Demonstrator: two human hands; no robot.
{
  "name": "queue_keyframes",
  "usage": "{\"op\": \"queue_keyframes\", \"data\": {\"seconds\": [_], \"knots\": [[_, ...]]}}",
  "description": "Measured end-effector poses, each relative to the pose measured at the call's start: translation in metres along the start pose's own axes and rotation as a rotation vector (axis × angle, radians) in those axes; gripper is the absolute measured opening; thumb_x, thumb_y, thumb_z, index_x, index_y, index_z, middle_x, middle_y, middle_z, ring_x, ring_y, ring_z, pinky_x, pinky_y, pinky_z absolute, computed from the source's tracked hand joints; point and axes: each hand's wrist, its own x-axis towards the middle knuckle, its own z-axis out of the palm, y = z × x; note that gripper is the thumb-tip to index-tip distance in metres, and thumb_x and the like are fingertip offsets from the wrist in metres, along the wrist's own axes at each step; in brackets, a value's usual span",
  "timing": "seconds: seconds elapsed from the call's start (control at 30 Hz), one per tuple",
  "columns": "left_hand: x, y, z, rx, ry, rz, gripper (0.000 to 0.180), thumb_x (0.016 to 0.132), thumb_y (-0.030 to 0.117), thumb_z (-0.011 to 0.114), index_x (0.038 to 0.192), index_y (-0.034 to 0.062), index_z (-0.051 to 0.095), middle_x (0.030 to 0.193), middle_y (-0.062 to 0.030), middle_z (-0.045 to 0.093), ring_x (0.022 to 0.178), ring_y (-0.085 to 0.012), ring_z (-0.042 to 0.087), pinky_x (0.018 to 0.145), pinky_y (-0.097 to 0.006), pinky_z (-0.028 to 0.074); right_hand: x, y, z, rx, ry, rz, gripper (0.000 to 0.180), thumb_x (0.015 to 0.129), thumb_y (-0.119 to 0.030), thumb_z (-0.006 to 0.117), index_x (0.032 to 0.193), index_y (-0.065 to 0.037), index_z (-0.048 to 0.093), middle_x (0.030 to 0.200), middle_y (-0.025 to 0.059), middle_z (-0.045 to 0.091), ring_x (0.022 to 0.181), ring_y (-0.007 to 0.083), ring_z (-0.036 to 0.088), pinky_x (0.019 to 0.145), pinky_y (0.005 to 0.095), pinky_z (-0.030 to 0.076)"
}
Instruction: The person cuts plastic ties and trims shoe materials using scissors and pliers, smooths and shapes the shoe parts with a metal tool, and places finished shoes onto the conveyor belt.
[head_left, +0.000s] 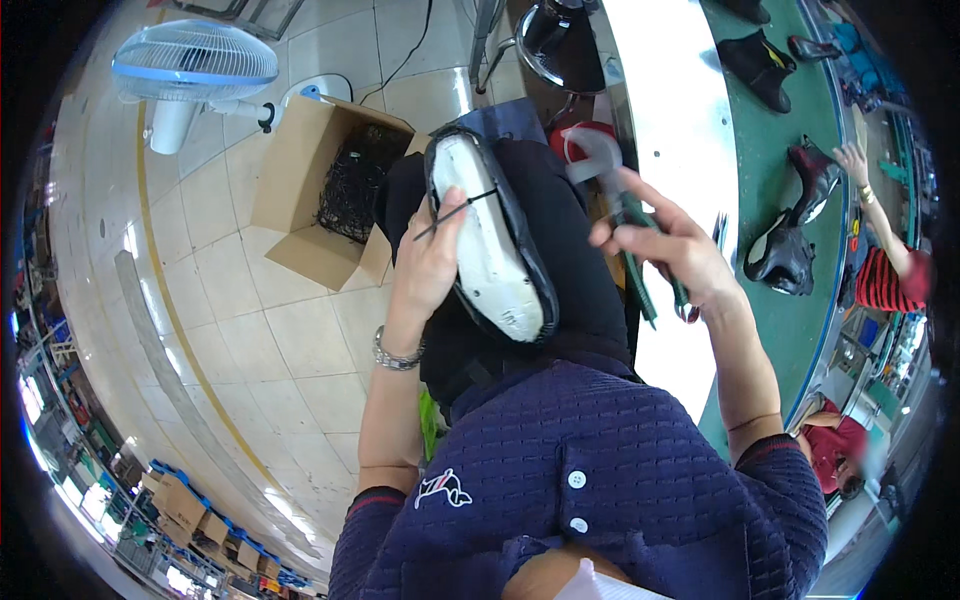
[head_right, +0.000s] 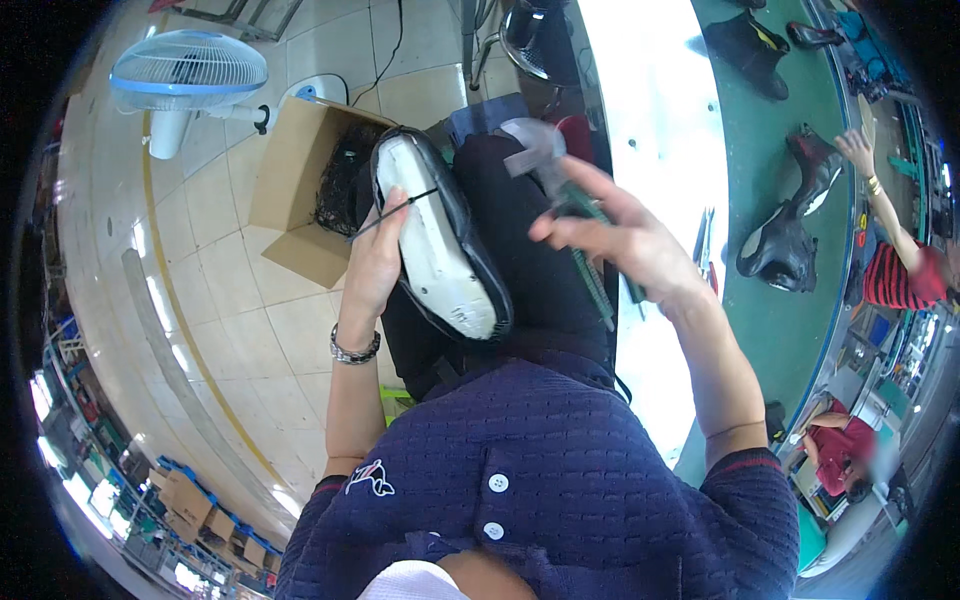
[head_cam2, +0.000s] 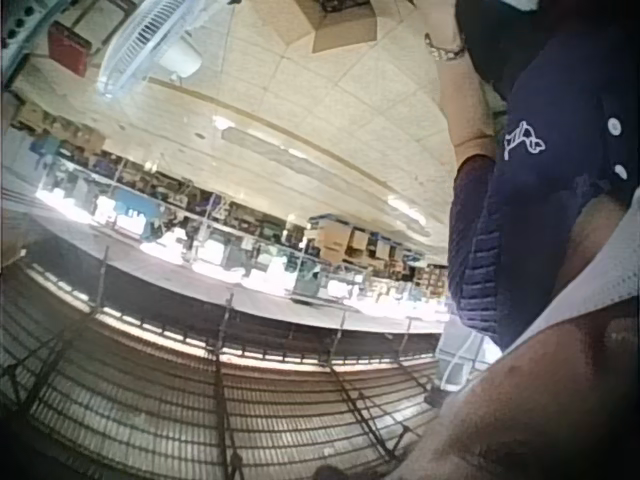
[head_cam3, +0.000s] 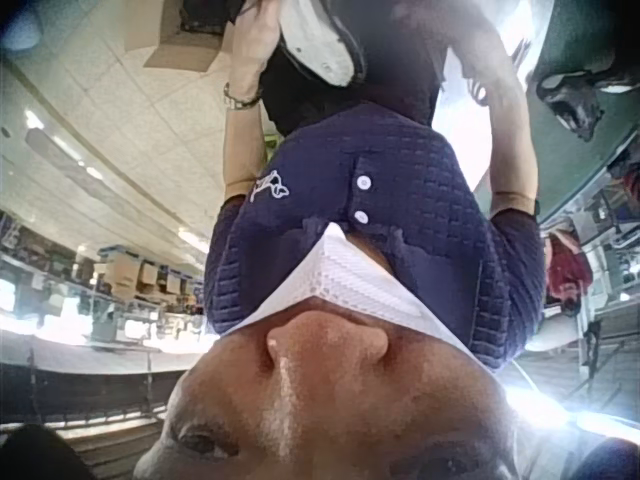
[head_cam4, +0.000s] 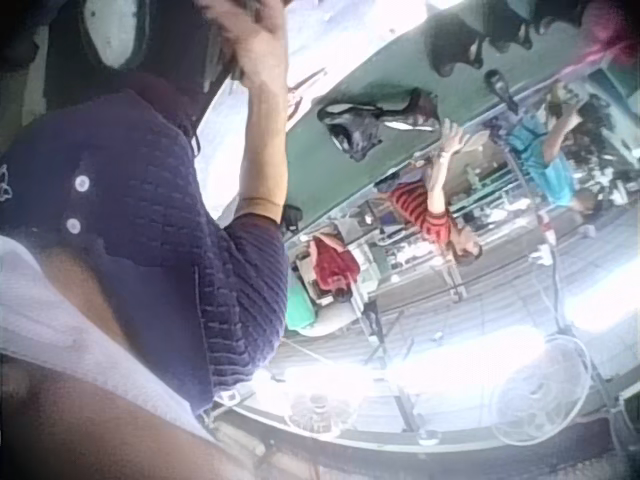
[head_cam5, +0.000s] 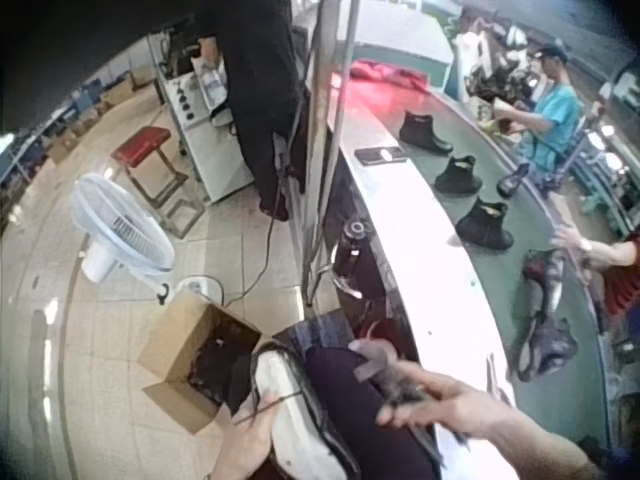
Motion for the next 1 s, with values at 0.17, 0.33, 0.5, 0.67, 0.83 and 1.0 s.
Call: {"op": "queue_keyframes", "data": {"seconds": [0.17,0.33,0.5,0.67,0.83,1.0], "knots": [[0.017,0.016,0.001,0.229,0.216,0.440,0.048,0.088,0.024,0.069,0.126,-0.0027,0.057,0.103,-0.0137,0.064,0.087,-0.0176,0.061,0.072,-0.028,0.051,0.025,-0.035,0.047,-0.084,-0.281,0.035,0.064,0.096,-0.013,0.055,0.151,-0.005,0.022,0.114,0.0172,0.066,0.094,0.0181,0.064,0.085,0.0272,0.046],[0.013,0.022,0.001,0.247,0.304,0.398,0.035,0.091,0.021,0.065,0.118,-0.0018,0.064,0.091,-0.0124,0.067,0.072,-0.0127,0.060,0.064,-0.026,0.050,0.045,-0.054,0.061,-0.182,-0.274,0.135,0.057,0.097,-0.017,0.054,0.147,-0.003,0.029,0.100,0.0068,0.064,0.090,0.0120,0.061,0.080,0.0281,0.048],[0.016,0.017,0.002,0.479,0.432,0.521,0.026,0.093,0.016,0.061,0.113,-0.0004,0.067,0.088,-0.0166,0.069,0.062,-0.0179,0.061,0.058,-0.027,0.048,0.051,-0.041,0.062,-0.456,-0.247,-0.021,0.057,0.099,-0.009,0.051,0.148,-0.002,0.023,0.084,0.0049,0.057,0.069,0.0121,0.058,0.065,0.0284,0.051],[0.020,0.008,0.006,0.449,0.480,0.587,0.024,0.095,0.016,0.059,0.114,0.0041,0.068,0.082,-0.0122,0.068,0.059,-0.0110,0.053,0.057,-0.027,0.044,0.048,-0.029,0.066,-0.661,-0.163,-0.165,0.053,0.097,-0.011,0.052,0.144,-0.002,0.027,0.076,0.0100,0.062,0.064,0.0160,0.062,0.061,0.0314,0.053],[0.017,0.016,-0.003,0.582,0.414,0.873,0.029,0.087,-0.001,0.057,0.114,0.0031,0.066,0.107,-0.0164,0.069,0.074,-0.0210,0.067,0.068,-0.030,0.050,0.043,-0.034,0.063,-0.706,-0.160,-0.168,0.054,0.096,-0.008,0.053,0.143,-0.002,0.027,0.076,0.0165,0.065,0.066,0.0277,0.067,0.062,0.0372,0.053],[0.008,0.018,-0.009,0.772,0.194,0.837,0.059,0.062,-0.008,0.062,0.121,-0.0013,0.059,0.126,-0.0196,0.059,0.105,-0.0336,0.062,0.088,-0.038,0.050,0.038,-0.044,0.059,-1.294,-0.087,-0.407,0.051,0.094,-0.008,0.052,0.140,-0.004,0.032,0.076,0.0277,0.063,0.071,0.0434,0.064,0.067,0.0482,0.052]]}}
